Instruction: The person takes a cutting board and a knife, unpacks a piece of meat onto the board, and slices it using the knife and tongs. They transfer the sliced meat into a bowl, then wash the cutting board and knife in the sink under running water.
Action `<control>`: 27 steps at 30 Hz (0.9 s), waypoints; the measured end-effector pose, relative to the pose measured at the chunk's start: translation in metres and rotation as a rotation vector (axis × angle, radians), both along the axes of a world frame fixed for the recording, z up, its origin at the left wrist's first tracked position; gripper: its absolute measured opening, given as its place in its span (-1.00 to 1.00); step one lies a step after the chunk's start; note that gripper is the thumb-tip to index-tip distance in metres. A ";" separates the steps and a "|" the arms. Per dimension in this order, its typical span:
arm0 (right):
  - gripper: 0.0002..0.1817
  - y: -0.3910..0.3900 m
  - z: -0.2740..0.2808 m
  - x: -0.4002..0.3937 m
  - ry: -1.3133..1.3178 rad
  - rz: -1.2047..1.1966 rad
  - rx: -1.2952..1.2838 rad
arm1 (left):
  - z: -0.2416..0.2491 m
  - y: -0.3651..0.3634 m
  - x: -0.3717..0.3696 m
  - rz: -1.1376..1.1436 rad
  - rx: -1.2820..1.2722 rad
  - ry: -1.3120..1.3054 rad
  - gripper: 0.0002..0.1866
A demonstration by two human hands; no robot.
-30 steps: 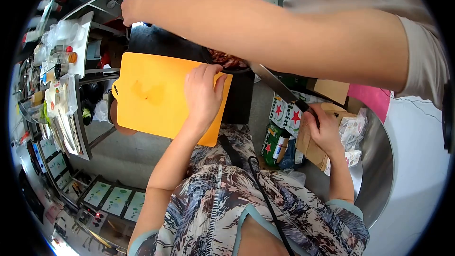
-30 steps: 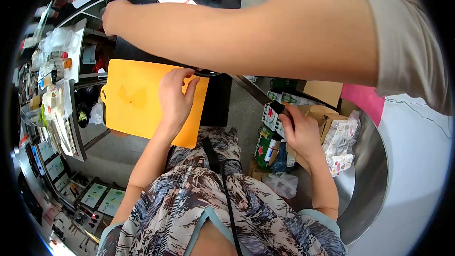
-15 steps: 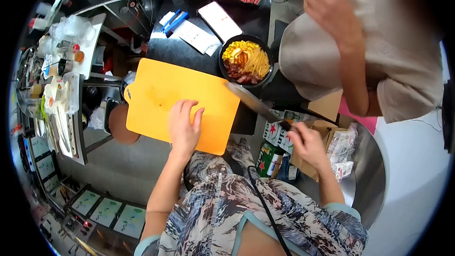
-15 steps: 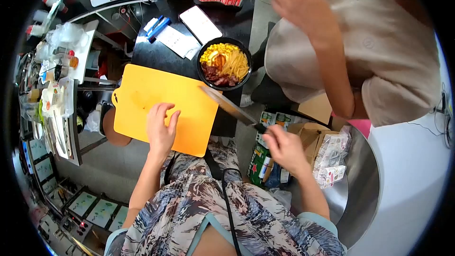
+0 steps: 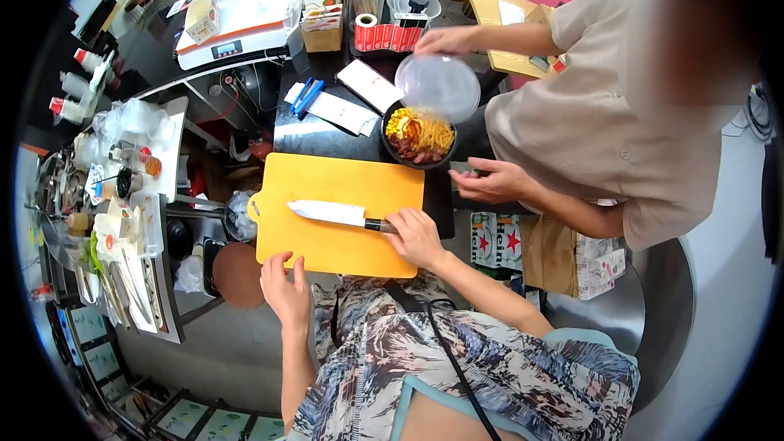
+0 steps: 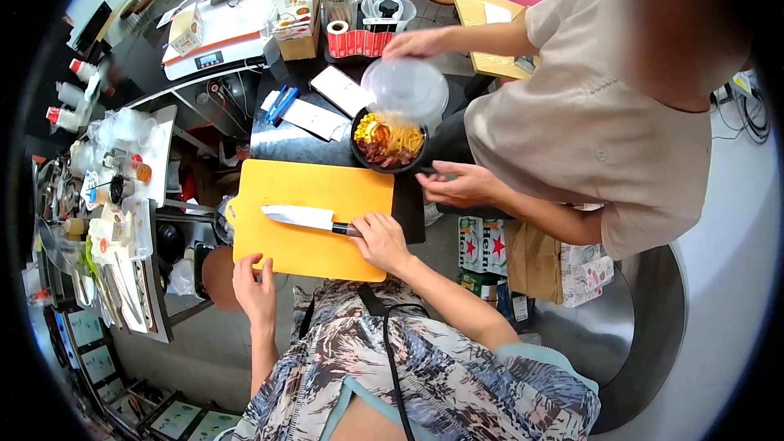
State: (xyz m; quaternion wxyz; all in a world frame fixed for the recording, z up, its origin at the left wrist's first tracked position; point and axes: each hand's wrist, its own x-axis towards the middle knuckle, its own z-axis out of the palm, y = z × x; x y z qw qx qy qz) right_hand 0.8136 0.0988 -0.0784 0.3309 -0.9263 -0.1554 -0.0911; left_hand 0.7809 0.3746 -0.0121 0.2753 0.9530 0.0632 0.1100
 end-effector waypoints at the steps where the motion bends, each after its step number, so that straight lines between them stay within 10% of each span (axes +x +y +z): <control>1: -0.70 0.005 -0.002 0.001 -0.009 -0.007 -0.023 | -0.001 0.006 -0.001 -0.002 -0.003 -0.005 -0.79; 21: -0.59 -0.010 0.005 -0.008 0.023 -0.106 -0.178 | -0.021 0.049 -0.032 0.102 -0.007 -0.015 -0.70; 27: -0.70 -0.025 -0.006 0.004 0.040 -0.032 -0.138 | -0.077 -0.001 -0.016 0.188 -1.393 0.584 -0.45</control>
